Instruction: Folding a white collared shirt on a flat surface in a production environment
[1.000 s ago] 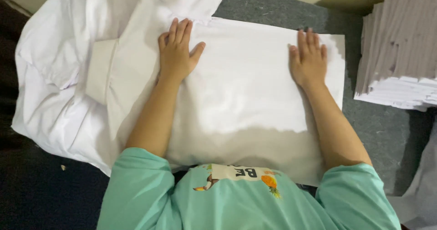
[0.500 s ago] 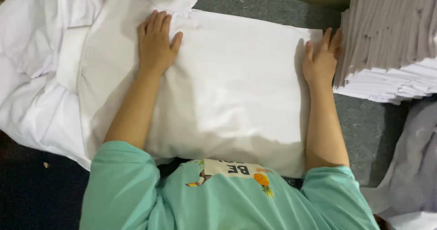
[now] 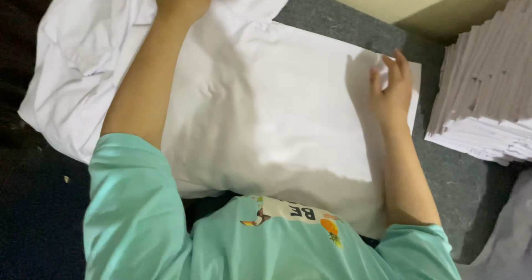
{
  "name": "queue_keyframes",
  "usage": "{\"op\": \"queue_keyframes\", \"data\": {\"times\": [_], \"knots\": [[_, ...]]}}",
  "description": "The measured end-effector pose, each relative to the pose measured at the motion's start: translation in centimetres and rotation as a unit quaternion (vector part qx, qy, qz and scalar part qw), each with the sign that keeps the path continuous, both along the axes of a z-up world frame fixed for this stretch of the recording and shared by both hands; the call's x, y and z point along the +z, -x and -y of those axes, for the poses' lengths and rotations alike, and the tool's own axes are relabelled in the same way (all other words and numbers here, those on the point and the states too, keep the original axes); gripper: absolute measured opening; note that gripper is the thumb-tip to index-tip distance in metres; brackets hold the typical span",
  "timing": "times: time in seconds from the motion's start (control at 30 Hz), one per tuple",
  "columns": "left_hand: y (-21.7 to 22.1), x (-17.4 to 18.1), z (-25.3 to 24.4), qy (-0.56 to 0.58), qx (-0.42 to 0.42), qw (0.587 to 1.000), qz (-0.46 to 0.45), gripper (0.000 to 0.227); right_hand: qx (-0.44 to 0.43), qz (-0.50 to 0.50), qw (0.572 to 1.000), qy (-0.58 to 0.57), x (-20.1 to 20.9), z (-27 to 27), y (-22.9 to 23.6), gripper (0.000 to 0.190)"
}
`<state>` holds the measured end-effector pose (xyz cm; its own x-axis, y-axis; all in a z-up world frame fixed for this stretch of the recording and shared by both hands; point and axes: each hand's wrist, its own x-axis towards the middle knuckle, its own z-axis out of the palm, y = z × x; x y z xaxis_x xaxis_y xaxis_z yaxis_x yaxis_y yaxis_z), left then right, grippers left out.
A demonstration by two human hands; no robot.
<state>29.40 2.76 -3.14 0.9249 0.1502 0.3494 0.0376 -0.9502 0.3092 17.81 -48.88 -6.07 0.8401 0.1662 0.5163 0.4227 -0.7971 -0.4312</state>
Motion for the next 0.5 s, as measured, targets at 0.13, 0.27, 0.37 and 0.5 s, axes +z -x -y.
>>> {"op": "queue_keyframes", "data": {"times": [0.13, 0.27, 0.37, 0.5], "knots": [[-3.8, -1.8, -1.8, 0.064, 0.024, 0.998, 0.001, 0.046, 0.094, -0.130, 0.982, -0.097, 3.9, -8.6, -3.4, 0.028], [-4.6, -2.3, -2.4, 0.144, -0.025, 0.989, 0.010, 0.030, 0.107, -0.190, 0.963, -0.160, 0.2, -14.7, -13.2, 0.027], [-4.2, -3.5, -2.9, 0.191, -0.086, 0.976, 0.064, 0.020, 0.043, -0.285, 0.924, -0.249, -1.1, -19.6, -19.1, 0.033], [-2.3, -2.1, -2.6, 0.286, -0.077, 0.955, 0.019, 0.016, 0.092, -0.288, 0.896, -0.326, -6.9, -21.0, -25.1, 0.032]]}}
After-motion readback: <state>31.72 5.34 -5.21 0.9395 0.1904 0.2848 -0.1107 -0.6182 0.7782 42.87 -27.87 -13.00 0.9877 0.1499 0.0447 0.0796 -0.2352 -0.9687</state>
